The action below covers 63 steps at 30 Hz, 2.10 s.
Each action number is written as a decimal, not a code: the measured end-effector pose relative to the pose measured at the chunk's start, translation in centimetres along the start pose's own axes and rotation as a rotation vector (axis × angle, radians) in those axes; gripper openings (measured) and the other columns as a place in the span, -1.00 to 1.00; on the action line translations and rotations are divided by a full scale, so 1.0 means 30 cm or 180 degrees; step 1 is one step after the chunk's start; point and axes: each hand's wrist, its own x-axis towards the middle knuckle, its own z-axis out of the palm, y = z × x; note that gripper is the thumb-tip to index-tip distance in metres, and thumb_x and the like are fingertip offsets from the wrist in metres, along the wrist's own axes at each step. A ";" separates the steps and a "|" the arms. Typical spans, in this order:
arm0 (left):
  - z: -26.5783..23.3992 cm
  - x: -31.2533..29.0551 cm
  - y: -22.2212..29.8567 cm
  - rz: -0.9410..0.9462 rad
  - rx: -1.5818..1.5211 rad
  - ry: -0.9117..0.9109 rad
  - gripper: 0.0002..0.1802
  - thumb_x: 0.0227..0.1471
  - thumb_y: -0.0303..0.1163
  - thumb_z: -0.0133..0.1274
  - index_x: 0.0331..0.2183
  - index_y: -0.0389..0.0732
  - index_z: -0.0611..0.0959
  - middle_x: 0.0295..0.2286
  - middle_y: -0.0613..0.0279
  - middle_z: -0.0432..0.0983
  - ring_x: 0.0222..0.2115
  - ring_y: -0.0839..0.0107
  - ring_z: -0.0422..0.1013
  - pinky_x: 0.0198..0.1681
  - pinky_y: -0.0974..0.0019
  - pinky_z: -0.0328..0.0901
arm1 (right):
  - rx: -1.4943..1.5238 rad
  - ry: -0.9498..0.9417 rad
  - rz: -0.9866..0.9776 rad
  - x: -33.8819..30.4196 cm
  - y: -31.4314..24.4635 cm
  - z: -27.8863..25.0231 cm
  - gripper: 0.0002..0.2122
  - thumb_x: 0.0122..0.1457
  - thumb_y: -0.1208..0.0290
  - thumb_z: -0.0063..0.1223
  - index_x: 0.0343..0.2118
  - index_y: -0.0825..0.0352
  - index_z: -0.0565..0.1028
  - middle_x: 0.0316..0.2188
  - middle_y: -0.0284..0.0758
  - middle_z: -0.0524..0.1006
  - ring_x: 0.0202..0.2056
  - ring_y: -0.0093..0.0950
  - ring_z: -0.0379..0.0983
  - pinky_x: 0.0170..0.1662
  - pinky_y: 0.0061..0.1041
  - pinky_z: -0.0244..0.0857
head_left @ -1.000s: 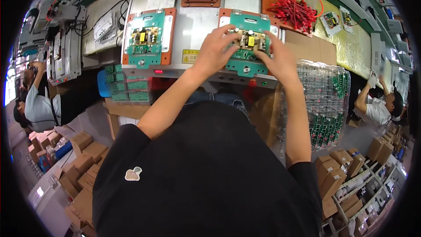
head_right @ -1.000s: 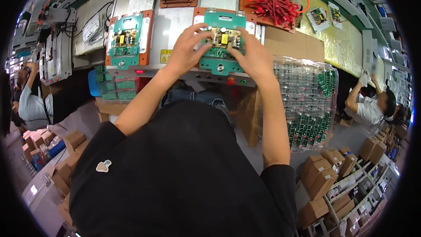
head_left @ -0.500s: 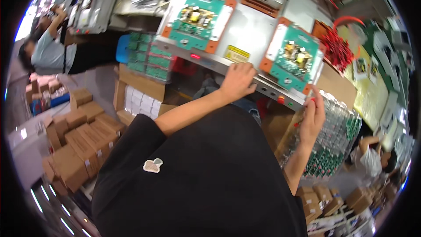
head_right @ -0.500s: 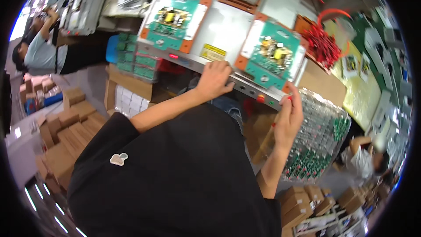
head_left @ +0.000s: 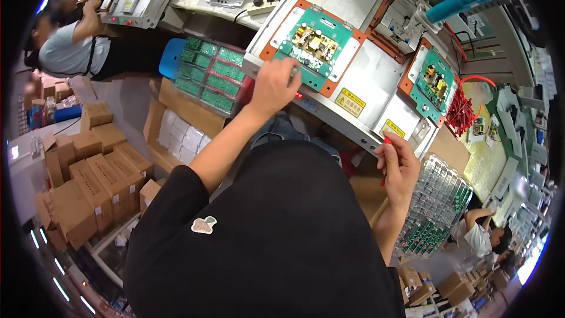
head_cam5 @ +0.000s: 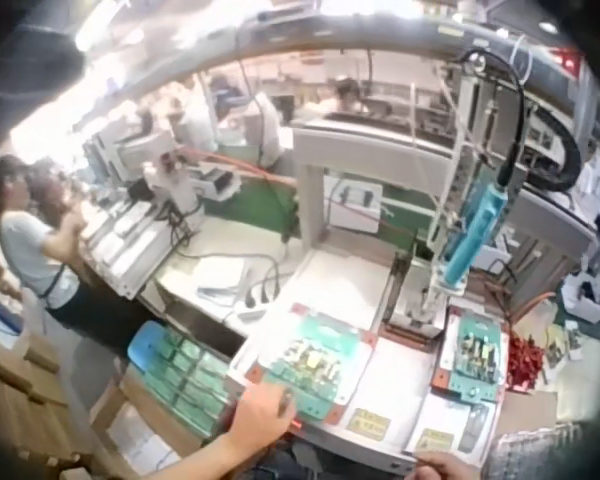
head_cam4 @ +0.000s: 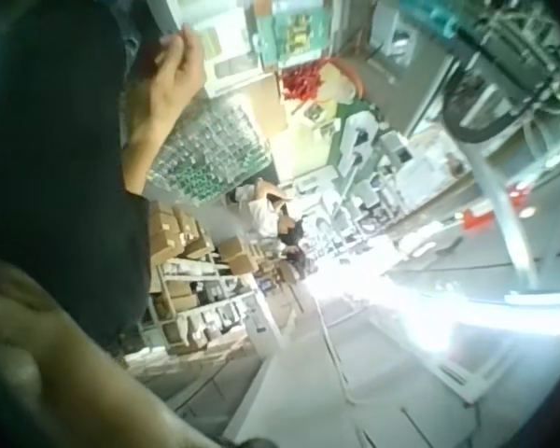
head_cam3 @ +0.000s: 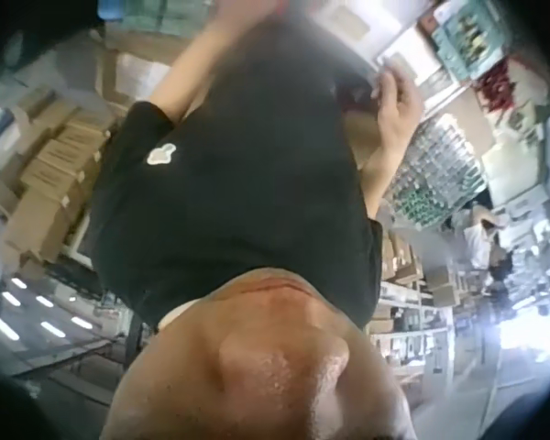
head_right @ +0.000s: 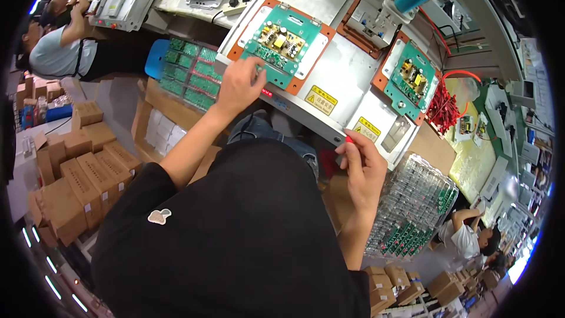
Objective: Testing electronic circuit boards by placing them into a testing jig and observing the results.
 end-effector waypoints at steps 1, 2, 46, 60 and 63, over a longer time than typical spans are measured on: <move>0.010 0.003 0.003 0.0012 -0.0055 0.0008 -0.81 -0.05 -0.45 0.18 -0.32 -0.20 0.55 -0.48 0.11 0.47 -0.41 0.12 0.43 -0.33 0.12 0.27 | -0.0045 0.0034 0.0002 0.007 -0.014 0.025 -0.79 0.36 0.50 -0.05 -0.01 0.40 0.50 -0.42 -0.40 0.57 -0.54 -0.76 0.33 -0.55 -0.79 0.07; 0.020 0.002 0.015 0.0025 -0.0065 -0.0060 -0.81 -0.04 -0.45 0.18 -0.32 -0.19 0.54 -0.51 0.12 0.46 -0.45 0.13 0.42 -0.36 0.12 0.25 | -0.0004 0.0062 0.0029 0.009 -0.026 0.049 -0.79 0.35 0.50 -0.04 -0.01 0.40 0.51 -0.42 -0.40 0.57 -0.54 -0.76 0.33 -0.55 -0.79 0.07; -0.068 -0.073 0.114 -0.1880 -0.5485 -0.2099 -0.24 -0.01 -0.40 0.33 0.15 -0.35 0.32 0.07 -0.01 0.40 0.07 0.28 0.39 0.12 0.27 0.28 | -0.3274 0.1507 -0.1539 0.229 -0.344 0.239 -0.90 0.11 0.42 0.26 -0.31 0.24 0.63 -0.54 -0.33 0.38 -0.56 -0.35 0.38 -0.49 -0.38 0.24; 0.001 0.016 0.242 -0.1087 -0.4669 -0.1011 -0.50 0.02 -0.63 0.24 0.03 -0.30 0.51 -0.14 0.23 0.54 -0.17 0.46 0.48 -0.08 0.37 0.39 | -0.0737 0.1230 -0.0403 -0.015 -0.121 0.023 -0.81 0.40 0.47 -0.17 -0.01 0.37 0.41 -0.49 -0.41 0.52 -0.61 -0.71 0.20 -0.52 -0.68 0.10; -0.042 0.005 0.301 -0.0432 -0.3839 -0.0664 -0.53 0.01 -0.58 0.27 -0.01 -0.31 0.54 -0.14 0.23 0.55 -0.18 0.47 0.48 -0.07 0.35 0.39 | 0.0176 0.1046 0.0024 -0.031 -0.094 0.022 -0.81 0.40 0.44 -0.14 -0.04 0.39 0.44 -0.47 -0.37 0.57 -0.63 -0.75 0.25 -0.56 -0.73 0.12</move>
